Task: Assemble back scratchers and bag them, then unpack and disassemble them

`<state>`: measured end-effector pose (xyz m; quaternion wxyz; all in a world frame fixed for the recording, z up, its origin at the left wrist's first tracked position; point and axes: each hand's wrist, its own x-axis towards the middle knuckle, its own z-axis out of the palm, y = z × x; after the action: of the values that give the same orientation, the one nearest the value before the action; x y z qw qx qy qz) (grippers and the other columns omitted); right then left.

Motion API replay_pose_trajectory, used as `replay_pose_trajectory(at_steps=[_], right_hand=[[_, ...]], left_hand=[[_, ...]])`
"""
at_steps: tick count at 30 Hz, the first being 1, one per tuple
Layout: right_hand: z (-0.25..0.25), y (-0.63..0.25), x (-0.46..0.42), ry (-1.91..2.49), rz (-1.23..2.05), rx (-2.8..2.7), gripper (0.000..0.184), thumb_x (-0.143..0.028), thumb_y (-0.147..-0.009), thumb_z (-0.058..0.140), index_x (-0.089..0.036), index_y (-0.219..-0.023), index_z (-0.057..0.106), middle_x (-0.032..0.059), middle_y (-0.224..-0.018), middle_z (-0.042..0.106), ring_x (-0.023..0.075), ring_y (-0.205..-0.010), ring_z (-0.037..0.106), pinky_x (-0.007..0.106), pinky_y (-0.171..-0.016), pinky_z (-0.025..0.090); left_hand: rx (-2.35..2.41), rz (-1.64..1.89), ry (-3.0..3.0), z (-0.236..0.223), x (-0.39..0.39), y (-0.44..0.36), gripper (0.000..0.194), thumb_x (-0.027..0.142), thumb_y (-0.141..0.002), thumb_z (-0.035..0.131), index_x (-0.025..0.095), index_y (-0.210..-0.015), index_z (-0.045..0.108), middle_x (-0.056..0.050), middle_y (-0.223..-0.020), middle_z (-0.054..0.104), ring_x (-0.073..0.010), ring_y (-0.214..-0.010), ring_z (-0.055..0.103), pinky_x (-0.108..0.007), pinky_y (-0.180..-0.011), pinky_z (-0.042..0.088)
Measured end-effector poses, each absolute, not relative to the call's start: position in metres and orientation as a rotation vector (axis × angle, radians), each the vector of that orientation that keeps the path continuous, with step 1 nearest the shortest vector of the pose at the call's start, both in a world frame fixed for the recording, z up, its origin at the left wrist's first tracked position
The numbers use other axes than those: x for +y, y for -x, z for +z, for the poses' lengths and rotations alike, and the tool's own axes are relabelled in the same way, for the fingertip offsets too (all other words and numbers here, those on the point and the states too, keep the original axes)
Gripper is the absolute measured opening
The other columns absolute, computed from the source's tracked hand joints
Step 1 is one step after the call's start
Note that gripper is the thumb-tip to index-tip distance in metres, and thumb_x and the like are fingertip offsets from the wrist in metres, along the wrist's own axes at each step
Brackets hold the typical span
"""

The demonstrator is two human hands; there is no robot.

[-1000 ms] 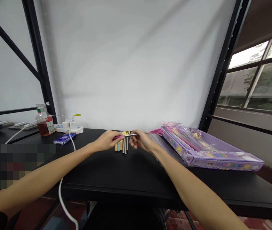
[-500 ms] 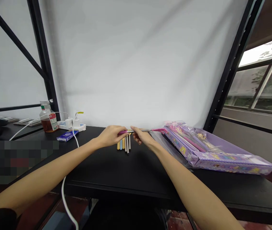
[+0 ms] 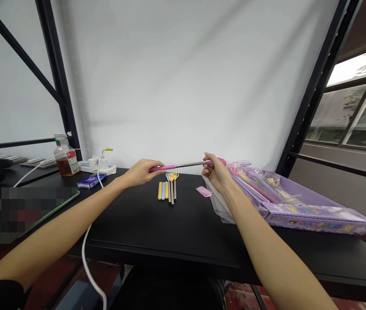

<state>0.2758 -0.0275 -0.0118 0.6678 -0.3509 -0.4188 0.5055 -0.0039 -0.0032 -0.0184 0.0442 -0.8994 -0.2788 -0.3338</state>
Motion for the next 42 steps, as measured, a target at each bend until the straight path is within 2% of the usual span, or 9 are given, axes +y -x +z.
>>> replay_pose_trajectory(at_steps=[8,13,16,20,23,26,28,35,42], right_hand=[[-0.009,-0.294,-0.023,0.808,1.042,-1.008,0.021,-0.040,-0.076,0.063,-0.022,-0.074,0.054,-0.0036,-0.052,0.044,0.0094,-0.041,0.034,0.026,-0.040,0.036],[-0.016,-0.287,-0.027,0.966,1.041,-1.279,0.028,-0.032,-0.073,0.073,-0.019,-0.064,0.050,-0.0057,-0.050,0.038,0.0053,-0.041,0.025,0.023,-0.038,0.022],[-0.021,-0.279,-0.028,1.003,0.994,-1.409,0.043,-0.036,-0.072,0.077,-0.020,-0.058,0.040,-0.0083,-0.052,0.029,0.0033,-0.043,0.017,0.023,-0.040,0.013],[-0.025,-0.278,-0.027,1.038,0.892,-1.504,0.052,-0.044,-0.069,0.080,-0.020,-0.056,0.036,-0.0089,-0.054,0.026,0.0040,-0.045,0.016,0.023,-0.043,0.011],[-0.029,-0.272,-0.030,1.079,0.853,-1.651,0.049,-0.050,-0.068,0.080,-0.019,-0.057,0.043,-0.0074,-0.053,0.033,0.0049,-0.046,0.021,0.024,-0.043,0.013],[-0.034,-0.255,-0.033,1.093,0.814,-1.882,0.046,-0.054,-0.071,0.076,-0.018,-0.058,0.051,-0.0059,-0.050,0.037,0.0063,-0.046,0.027,0.025,-0.044,0.017],[-0.035,-0.243,-0.034,1.071,0.758,-1.972,0.048,-0.055,-0.072,0.074,-0.017,-0.054,0.051,-0.0056,-0.047,0.037,0.0069,-0.046,0.029,0.025,-0.045,0.018],[-0.027,-0.264,-0.029,1.063,0.832,-1.631,0.054,-0.052,-0.061,0.085,-0.020,-0.049,0.043,-0.0081,-0.048,0.026,0.0053,-0.045,0.019,0.026,-0.043,0.013],[-0.026,-0.300,-0.019,1.007,0.798,-1.353,0.055,-0.045,-0.050,0.092,-0.020,-0.045,0.043,-0.0082,-0.048,0.027,0.0036,-0.043,0.016,0.026,-0.041,0.011]], left_hand=[[-1.079,-1.450,3.005,-0.009,-0.001,0.021,0.038,0.049,-0.084,0.064,0.013,-0.092,0.074,0.000,-0.058,0.058,-0.0098,-0.049,0.049,-0.023,-0.050,0.037],[-1.209,-1.587,3.043,-0.011,0.004,0.022,0.038,0.050,-0.076,0.072,0.012,-0.075,0.071,0.004,-0.048,0.045,-0.0064,-0.044,0.037,-0.022,-0.045,0.027],[-1.184,-1.677,3.159,-0.012,0.004,0.020,0.041,0.052,-0.078,0.071,0.012,-0.068,0.068,0.003,-0.044,0.046,-0.0065,-0.042,0.039,-0.022,-0.046,0.031],[-1.227,-1.687,3.576,-0.013,0.004,0.022,0.055,0.061,-0.086,0.057,0.009,-0.083,0.074,-0.014,-0.076,0.072,-0.0216,-0.072,0.068,-0.030,-0.062,0.051],[-1.265,-1.752,3.773,-0.019,0.001,0.014,0.063,0.067,-0.087,0.050,0.009,-0.094,0.075,-0.018,-0.096,0.074,-0.0287,-0.095,0.069,-0.039,-0.079,0.055],[-1.063,-2.053,3.760,-0.026,-0.006,-0.007,0.067,0.071,-0.087,0.045,0.012,-0.096,0.075,-0.015,-0.094,0.074,-0.0286,-0.096,0.069,-0.042,-0.085,0.054],[-0.981,-2.011,3.806,-0.027,-0.010,-0.017,0.068,0.072,-0.087,0.044,0.012,-0.096,0.075,-0.014,-0.090,0.074,-0.0280,-0.092,0.069,-0.041,-0.083,0.054],[-1.324,-2.189,3.467,-0.017,0.007,0.010,0.065,0.071,-0.085,0.047,0.012,-0.087,0.075,-0.012,-0.077,0.072,-0.0229,-0.078,0.068,-0.035,-0.075,0.053],[-1.260,-2.332,3.530,-0.021,0.006,0.012,0.064,0.067,-0.090,0.041,0.014,-0.104,0.072,-0.015,-0.099,0.073,-0.0278,-0.097,0.067,-0.041,-0.087,0.051]])
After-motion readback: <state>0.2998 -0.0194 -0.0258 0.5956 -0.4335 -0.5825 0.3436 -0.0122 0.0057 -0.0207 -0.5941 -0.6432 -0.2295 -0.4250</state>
